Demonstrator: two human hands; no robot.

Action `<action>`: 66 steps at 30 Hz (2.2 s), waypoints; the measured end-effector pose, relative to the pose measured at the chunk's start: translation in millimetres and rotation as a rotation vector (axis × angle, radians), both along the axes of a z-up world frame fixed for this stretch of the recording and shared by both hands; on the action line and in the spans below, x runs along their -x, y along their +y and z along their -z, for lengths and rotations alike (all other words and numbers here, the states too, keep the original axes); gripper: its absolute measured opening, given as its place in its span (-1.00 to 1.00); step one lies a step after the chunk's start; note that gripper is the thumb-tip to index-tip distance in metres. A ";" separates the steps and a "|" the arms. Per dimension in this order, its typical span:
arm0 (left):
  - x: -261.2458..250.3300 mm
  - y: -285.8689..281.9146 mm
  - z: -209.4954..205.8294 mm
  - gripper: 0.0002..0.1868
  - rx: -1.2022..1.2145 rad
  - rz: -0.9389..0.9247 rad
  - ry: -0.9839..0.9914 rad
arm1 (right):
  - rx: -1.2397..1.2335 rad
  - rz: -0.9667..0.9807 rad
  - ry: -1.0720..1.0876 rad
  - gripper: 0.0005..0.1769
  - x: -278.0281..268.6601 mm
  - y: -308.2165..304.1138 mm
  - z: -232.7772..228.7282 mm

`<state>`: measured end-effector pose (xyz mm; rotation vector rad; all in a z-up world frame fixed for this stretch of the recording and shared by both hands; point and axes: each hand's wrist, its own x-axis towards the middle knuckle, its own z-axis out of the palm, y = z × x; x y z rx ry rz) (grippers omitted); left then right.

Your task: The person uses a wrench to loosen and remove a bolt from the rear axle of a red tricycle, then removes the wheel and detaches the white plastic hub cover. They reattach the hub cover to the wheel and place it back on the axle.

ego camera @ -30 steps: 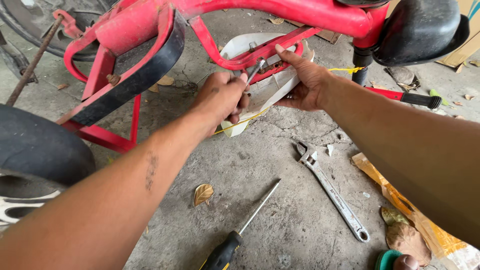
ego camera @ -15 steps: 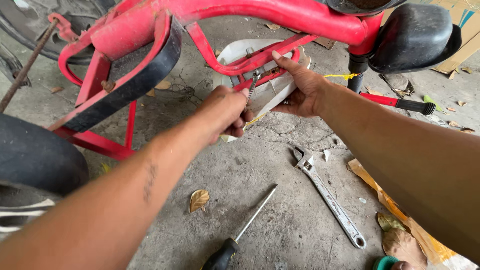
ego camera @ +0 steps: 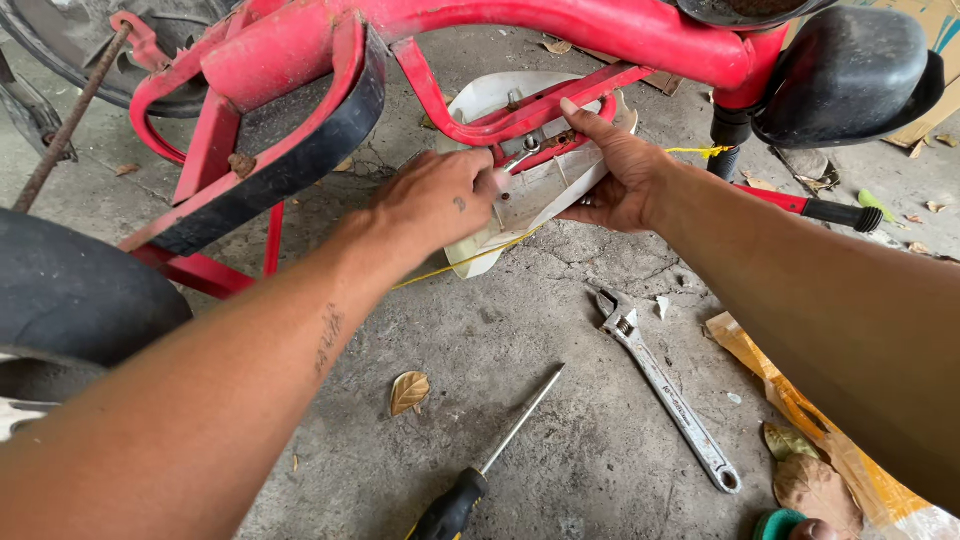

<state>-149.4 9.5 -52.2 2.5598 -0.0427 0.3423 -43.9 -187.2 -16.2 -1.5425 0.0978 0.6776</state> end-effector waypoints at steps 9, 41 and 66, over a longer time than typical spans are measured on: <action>-20.1 29.1 -17.4 -0.61 -0.003 -0.073 0.127 | 0.022 -0.006 -0.028 -0.05 -5.8 -2.8 3.5; 26.7 -20.8 -3.3 -0.77 0.119 -0.036 -0.349 | 0.069 0.115 -0.055 -0.31 -8.0 6.3 12.5; 10.3 -54.6 -16.2 -0.62 0.600 -0.213 0.128 | 0.049 0.078 -0.021 -0.34 -9.0 7.5 4.3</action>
